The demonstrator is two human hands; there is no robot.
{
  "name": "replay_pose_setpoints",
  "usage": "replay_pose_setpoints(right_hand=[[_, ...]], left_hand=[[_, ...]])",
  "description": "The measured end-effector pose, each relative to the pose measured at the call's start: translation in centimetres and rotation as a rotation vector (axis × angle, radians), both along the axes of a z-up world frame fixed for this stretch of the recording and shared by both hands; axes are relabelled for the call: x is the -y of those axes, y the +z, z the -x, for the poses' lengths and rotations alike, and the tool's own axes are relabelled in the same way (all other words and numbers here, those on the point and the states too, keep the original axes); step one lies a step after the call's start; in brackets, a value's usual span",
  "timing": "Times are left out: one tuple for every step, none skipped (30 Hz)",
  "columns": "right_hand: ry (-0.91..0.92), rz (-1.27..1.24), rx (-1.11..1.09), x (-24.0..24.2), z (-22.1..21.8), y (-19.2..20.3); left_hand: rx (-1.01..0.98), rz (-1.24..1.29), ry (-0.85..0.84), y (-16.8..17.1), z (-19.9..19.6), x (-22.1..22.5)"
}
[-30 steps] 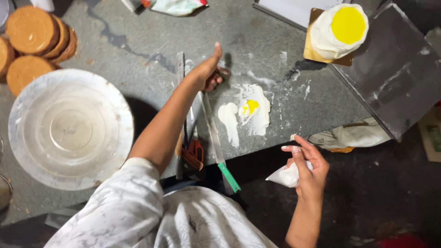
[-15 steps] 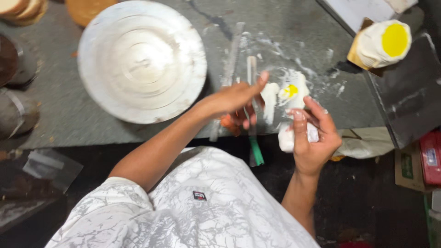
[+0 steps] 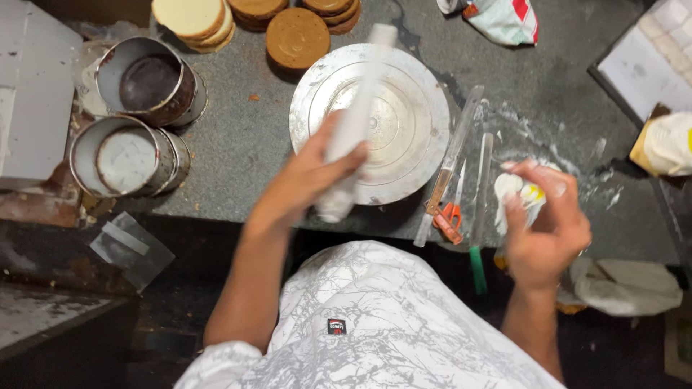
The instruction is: The person mixes cocoa powder into white frosting with a spatula on a workbench and handles various cake components.
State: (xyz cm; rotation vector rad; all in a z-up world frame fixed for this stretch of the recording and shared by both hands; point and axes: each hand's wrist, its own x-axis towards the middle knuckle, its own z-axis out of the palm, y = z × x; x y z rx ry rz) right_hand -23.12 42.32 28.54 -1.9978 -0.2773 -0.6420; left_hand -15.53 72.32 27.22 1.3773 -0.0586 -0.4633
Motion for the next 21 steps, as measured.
replay_pose_setpoints(right_hand=[[-0.05, -0.109, -0.118, 1.4, 0.0, -1.9], [-0.077, -0.114, -0.123, 2.6, -0.2, -4.2], [-0.195, -0.164, -0.275, 3.8, -0.1, -6.5], [-0.308, -0.222, -0.426, 4.8, 0.3, -8.8], [-0.341, -0.142, -0.465, 5.2, 0.9, -11.3], [-0.373, -0.063, -0.508, 5.7, 2.1, -13.1], [-0.361, 0.005, -0.563, 5.7, 3.2, -14.4], [-0.348, 0.07, -0.619, 4.8, 4.2, -15.6], [-0.358, 0.141, -0.623, 3.7, 4.8, -16.3], [-0.367, 0.211, -0.628, 2.5, 5.3, -16.7], [-0.386, 0.201, -0.629, 1.3, 5.3, -17.0], [-0.384, 0.239, -0.593, 0.3, 5.2, -17.2], [-0.379, 0.279, -0.555, -0.1, 5.1, -17.0], [-0.398, 0.273, -0.555, 0.0, 4.9, -16.9], [-0.426, 0.29, -0.538, 0.0, 4.5, -17.0], [-0.454, 0.308, -0.521, 0.1, 4.2, -17.2], [-0.475, 0.298, -0.521, 0.6, 4.0, -17.3], [-0.478, 0.287, -0.539, 1.4, 3.8, -17.6], [-0.476, 0.277, -0.559, 2.2, 4.1, -17.8], [-0.493, 0.27, -0.562, 2.7, 4.6, -18.3], [-0.511, 0.289, -0.578, 3.4, 4.9, -18.9]], left_hand=[[0.16, -0.113, 0.076, -0.2, 0.4, -2.5], [0.287, -0.333, 0.186, -0.6, 0.8, -4.5], [0.423, -0.538, 0.279, -1.2, 1.1, -6.0], [0.253, -0.627, 0.351, -1.9, 1.3, -7.6], [0.083, -0.71, 0.411, -2.9, 1.5, -8.9], [0.01, -0.855, 0.415, -4.2, 1.5, -10.0], [-0.058, -1.006, 0.431, -5.8, 1.5, -11.2], [-0.011, -1.069, 0.435, -7.6, 1.5, -12.1], [0.037, -1.134, 0.451, -9.8, 1.5, -12.7], [0.053, -1.13, 0.427, -12.0, 1.3, -13.0], [-0.011, -1.172, 0.438, -14.1, 1.2, -13.5], [-0.074, -1.213, 0.45, -15.8, 1.1, -13.9], [-0.06, -1.213, 0.435, -17.5, 1.0, -13.9], [0.021, -1.213, 0.466, -18.8, 0.8, -13.7], [0.105, -1.214, 0.496, -19.5, 0.6, -14.0], [0.122, -1.216, 0.48, -19.8, 0.5, -14.2], [0.112, -1.253, 0.494, -19.9, 0.2, -14.0], [0.102, -1.289, 0.508, -19.8, -0.3, -13.8], [0.115, -1.289, 0.493, -19.2, -0.5, -13.6], [0.257, -1.26, 0.562, -18.4, -0.9, -13.5], [0.395, -1.224, 0.635, -17.4, -1.1, -13.4]])
